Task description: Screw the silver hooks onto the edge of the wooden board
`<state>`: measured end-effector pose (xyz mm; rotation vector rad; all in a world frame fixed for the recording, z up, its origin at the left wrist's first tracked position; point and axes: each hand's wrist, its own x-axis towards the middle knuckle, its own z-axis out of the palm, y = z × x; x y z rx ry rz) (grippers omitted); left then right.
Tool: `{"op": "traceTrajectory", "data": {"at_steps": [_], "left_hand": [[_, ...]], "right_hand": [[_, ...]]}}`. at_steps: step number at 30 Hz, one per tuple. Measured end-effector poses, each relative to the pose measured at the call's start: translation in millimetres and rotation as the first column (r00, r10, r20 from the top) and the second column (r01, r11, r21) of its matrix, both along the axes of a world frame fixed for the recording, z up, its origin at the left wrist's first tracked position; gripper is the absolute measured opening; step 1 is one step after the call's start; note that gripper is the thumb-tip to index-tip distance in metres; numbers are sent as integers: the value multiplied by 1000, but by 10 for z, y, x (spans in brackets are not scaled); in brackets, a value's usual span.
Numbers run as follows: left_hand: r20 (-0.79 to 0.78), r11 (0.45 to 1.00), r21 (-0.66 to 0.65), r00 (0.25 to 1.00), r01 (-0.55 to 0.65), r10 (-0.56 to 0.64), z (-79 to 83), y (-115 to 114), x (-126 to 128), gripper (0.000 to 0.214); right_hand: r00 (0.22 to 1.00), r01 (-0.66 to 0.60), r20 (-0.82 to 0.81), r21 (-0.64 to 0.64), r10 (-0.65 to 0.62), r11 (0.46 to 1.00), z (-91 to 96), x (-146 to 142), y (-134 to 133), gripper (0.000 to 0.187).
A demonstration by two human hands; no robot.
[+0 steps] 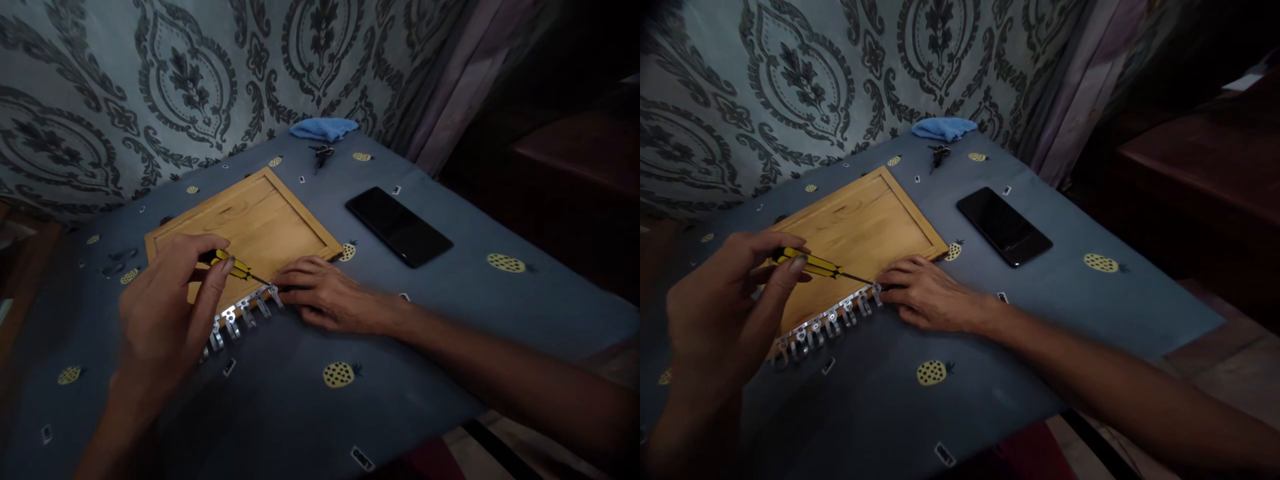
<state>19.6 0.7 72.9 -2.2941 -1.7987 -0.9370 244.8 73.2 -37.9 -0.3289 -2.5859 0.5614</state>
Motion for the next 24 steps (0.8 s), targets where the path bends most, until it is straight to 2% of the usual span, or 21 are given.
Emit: {"op": "traceTrajectory", "data": {"at_steps": [10, 17, 24], "left_hand": [[-9, 1000, -17, 1000, 22, -22, 1, 12, 14, 15], [112, 999, -47, 994, 10, -5, -82, 49, 39, 17], [87, 997, 11, 993, 80, -80, -93, 171, 132, 17]], "right_hand": [[1000, 8, 1, 8, -8, 1000, -20, -1, 1, 32], [1000, 13, -9, 24, -12, 1000, -8, -8, -2, 32], [1000, 12, -9, 40, -12, 999, -48, -15, 10, 33]]}}
